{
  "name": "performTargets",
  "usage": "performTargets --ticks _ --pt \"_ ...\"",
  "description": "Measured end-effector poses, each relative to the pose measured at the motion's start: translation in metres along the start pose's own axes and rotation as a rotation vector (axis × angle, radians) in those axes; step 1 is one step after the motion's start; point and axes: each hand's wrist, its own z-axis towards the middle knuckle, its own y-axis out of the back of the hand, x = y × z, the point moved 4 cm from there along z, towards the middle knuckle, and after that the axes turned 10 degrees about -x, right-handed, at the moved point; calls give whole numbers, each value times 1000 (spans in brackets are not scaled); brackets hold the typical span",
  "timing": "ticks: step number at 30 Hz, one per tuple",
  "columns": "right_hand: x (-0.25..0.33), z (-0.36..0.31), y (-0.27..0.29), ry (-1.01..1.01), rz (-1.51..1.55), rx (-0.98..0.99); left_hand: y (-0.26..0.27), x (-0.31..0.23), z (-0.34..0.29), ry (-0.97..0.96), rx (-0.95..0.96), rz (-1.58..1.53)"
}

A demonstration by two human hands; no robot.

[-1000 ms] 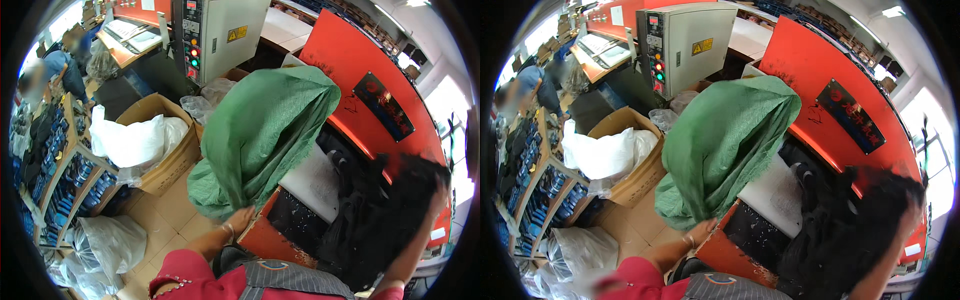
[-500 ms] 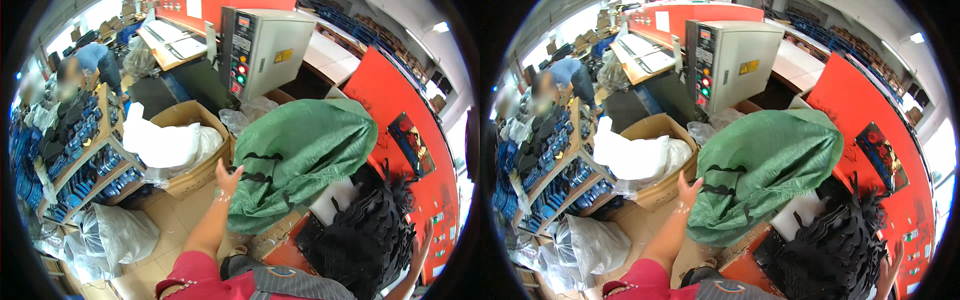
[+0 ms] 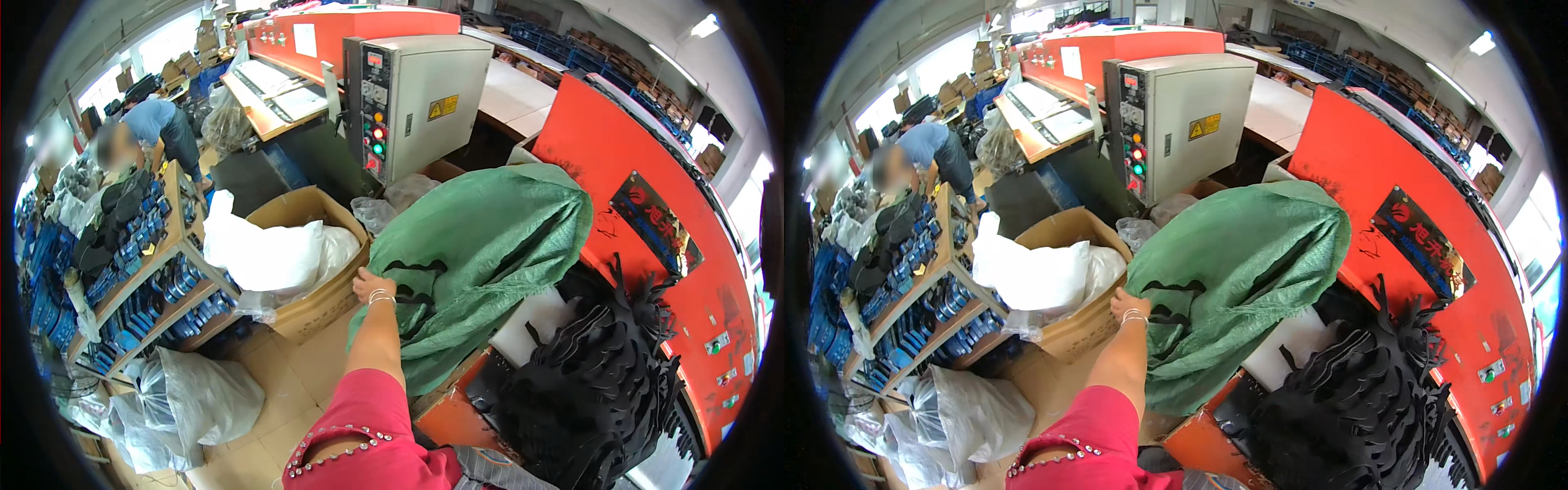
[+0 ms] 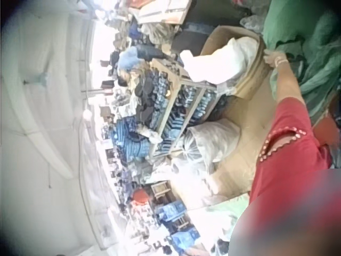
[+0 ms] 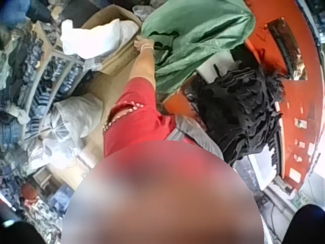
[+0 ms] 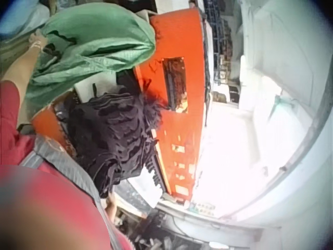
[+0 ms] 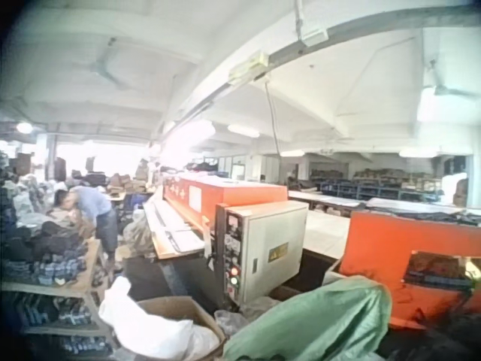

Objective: Using a cutting machine and scissors to process shoe components in a factory.

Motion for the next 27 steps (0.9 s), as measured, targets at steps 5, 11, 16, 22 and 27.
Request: performTargets --ticks 5,11,16,22,27 --pt "-10 -5 10 -22 44 -15 4 -1 8 -26 110 39" --pt "-14 -14 25 -70 78 -30 -10 -11 24 -187 350 -58" --pt "-17 -16 36 -84 149 -38 -21 -18 -5 -520 178 -155" --pt "-9 -26 72 -27 430 -82 50 47 -75 335 657 -1368" --pt "158 -37 101 400 891 -85 140 57 -122 -146 706 -1076"
